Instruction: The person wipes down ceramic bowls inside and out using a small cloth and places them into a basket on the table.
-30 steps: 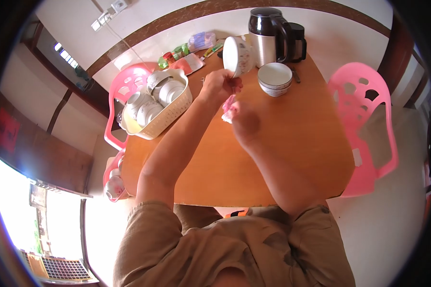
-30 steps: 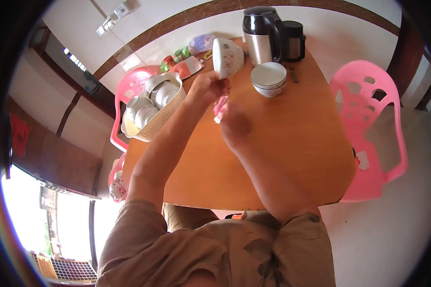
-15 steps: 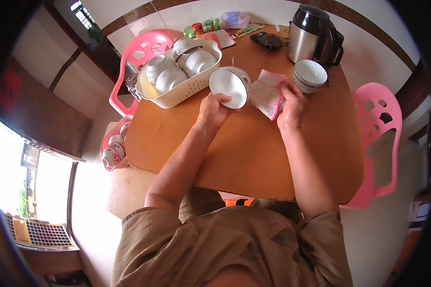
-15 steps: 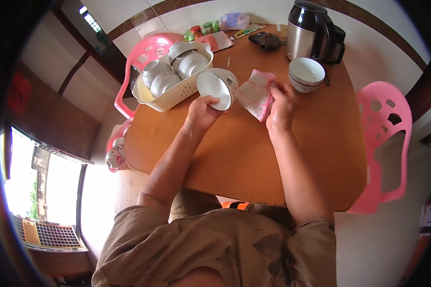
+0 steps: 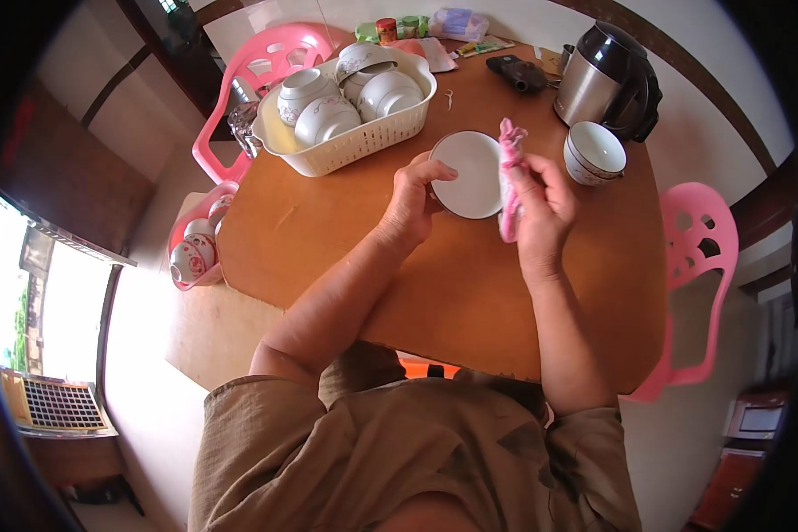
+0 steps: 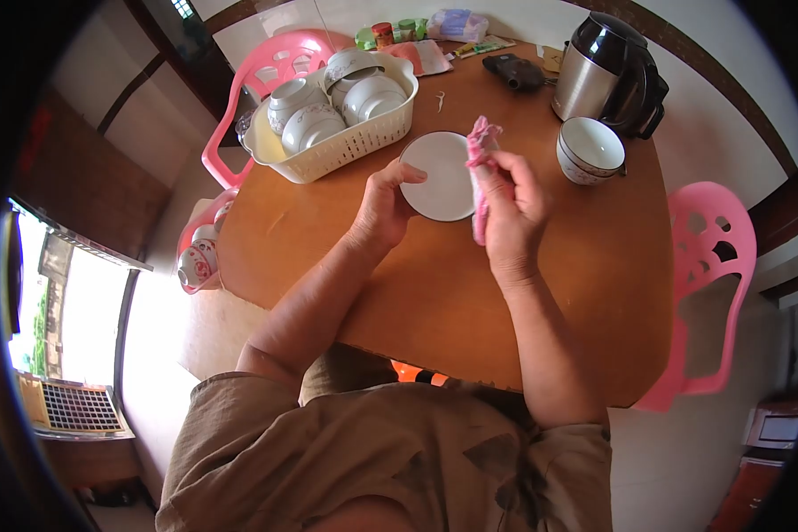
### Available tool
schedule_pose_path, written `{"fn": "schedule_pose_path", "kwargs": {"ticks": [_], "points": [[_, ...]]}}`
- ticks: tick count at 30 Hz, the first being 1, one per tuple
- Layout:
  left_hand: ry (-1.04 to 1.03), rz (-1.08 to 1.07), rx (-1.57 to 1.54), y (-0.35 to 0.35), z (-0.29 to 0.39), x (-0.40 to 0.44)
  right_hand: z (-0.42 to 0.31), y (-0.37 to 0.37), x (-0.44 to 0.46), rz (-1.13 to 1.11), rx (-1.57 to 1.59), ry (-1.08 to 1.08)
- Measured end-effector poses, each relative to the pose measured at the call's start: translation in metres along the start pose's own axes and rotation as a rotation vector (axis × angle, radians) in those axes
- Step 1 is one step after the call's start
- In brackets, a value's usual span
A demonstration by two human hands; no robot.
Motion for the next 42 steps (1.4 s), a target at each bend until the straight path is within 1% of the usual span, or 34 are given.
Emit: {"fn": "schedule_pose_path", "kwargs": {"ticks": [3, 6, 7, 10, 11, 12, 13, 14, 15, 16, 17, 18, 19, 20, 21, 22, 23, 24, 26, 27, 30, 31, 33, 34, 35, 38, 39, 40, 41, 42], "points": [[-0.093, -0.021, 0.029, -0.003, -0.002, -0.001, -0.001, -0.010, -0.006, -0.096, -0.117, 0.039], [-0.108, -0.029, 0.035, -0.005, -0.009, -0.001, -0.003, -0.015, -0.005, -0.141, -0.192, 0.107], [-0.135, -0.055, 0.060, -0.010, -0.011, -0.002, 0.001, -0.016, -0.005, -0.146, -0.113, 0.020], [-0.034, -0.201, 0.088, -0.014, -0.025, -0.003, 0.009, -0.021, -0.010, -0.150, 0.165, -0.246], [-0.097, -0.210, 0.056, -0.017, -0.026, -0.002, 0.009, -0.024, -0.013, -0.145, 0.287, -0.337], [-0.032, -0.231, -0.073, -0.018, -0.029, 0.000, 0.010, -0.027, -0.016, -0.142, 0.410, -0.429], [0.033, -0.250, -0.202, -0.018, -0.031, 0.002, 0.011, -0.029, -0.017, -0.178, 0.490, -0.442], [0.098, -0.269, -0.329, -0.018, -0.031, 0.004, 0.011, -0.033, -0.021, -0.202, 0.601, -0.532], [0.127, -0.328, -0.352, -0.011, -0.036, 0.015, 0.009, -0.036, -0.024, -0.224, 0.711, -0.622], [0.110, -0.322, -0.363, -0.005, -0.037, 0.019, 0.007, -0.039, -0.028, -0.244, 0.820, -0.711], [0.093, -0.318, -0.374, 0.000, -0.039, 0.022, 0.009, -0.041, -0.030, -0.244, 0.797, -0.711], [0.076, -0.314, -0.388, -0.001, -0.037, 0.020, 0.008, -0.041, -0.033, -0.292, 0.777, -0.761], [0.130, -0.255, -0.351, -0.007, -0.037, 0.016, 0.004, -0.041, -0.032, -0.407, 0.680, -0.724], [0.109, -0.295, -0.273, -0.005, -0.034, 0.016, 0.000, -0.042, -0.031, -0.520, 0.582, -0.684], [0.087, -0.273, -0.206, -0.008, -0.029, 0.008, -0.003, -0.042, -0.031, -0.669, 0.467, -0.639], [0.067, -0.251, -0.139, -0.014, -0.021, -0.001, -0.013, -0.045, -0.024, -0.775, 0.343, -0.420], [0.069, -0.281, -0.094, -0.017, -0.017, -0.005, -0.013, -0.044, -0.025, -0.820, 0.295, -0.466], [0.055, -0.242, -0.097, -0.015, -0.017, -0.005, -0.011, -0.044, -0.027, -0.864, 0.246, -0.513], [0.028, -0.166, -0.101, -0.014, -0.017, -0.003, -0.013, -0.045, -0.024, -0.877, -0.113, -0.176], [0.013, -0.129, -0.102, -0.013, -0.017, -0.002, -0.012, -0.045, -0.027, -0.776, -0.260, 0.107], [0.015, -0.149, -0.232, -0.016, -0.014, -0.005, -0.018, -0.048, -0.030, -0.578, -0.504, 0.306], [-0.137, -0.134, 0.067, -0.013, -0.012, -0.008, -0.022, -0.047, -0.026, -0.564, -0.532, 0.341], [-0.134, -0.194, 0.042, -0.024, -0.015, -0.017, -0.018, -0.040, -0.016, -0.501, -0.234, 0.139], [-0.022, -0.245, -0.103, -0.030, -0.015, -0.018, -0.015, -0.038, -0.014, -0.471, -0.082, 0.040], [0.093, -0.279, -0.251, -0.037, -0.016, -0.018, -0.006, -0.037, -0.017, -0.417, 0.102, -0.126], [0.121, -0.286, -0.315, -0.027, -0.013, -0.015, -0.013, -0.044, -0.018, -0.549, 0.237, -0.179], [0.060, -0.363, -0.253, -0.023, -0.011, -0.012, -0.027, -0.047, -0.018, -0.664, 0.233, -0.266], [0.023, -0.248, -0.249, -0.016, -0.013, -0.007, -0.027, -0.048, -0.025, -0.750, 0.237, -0.376], [-0.270, -0.122, 0.095, -0.010, -0.003, -0.010, -0.033, -0.048, -0.021, -0.800, 0.065, -0.081], [-0.341, -0.067, 0.153, -0.007, 0.001, -0.011, -0.038, -0.050, -0.021, -0.834, -0.106, 0.218]]}}
Point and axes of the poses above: each hand's wrist, its own x-axis towards the middle knuckle, its own y-axis out of the back of the hand, z = x × y, the point moved 5 cm from there along x, towards the middle knuckle, and after that the axes turned 11 degrees about y, right-handed, at the moved point
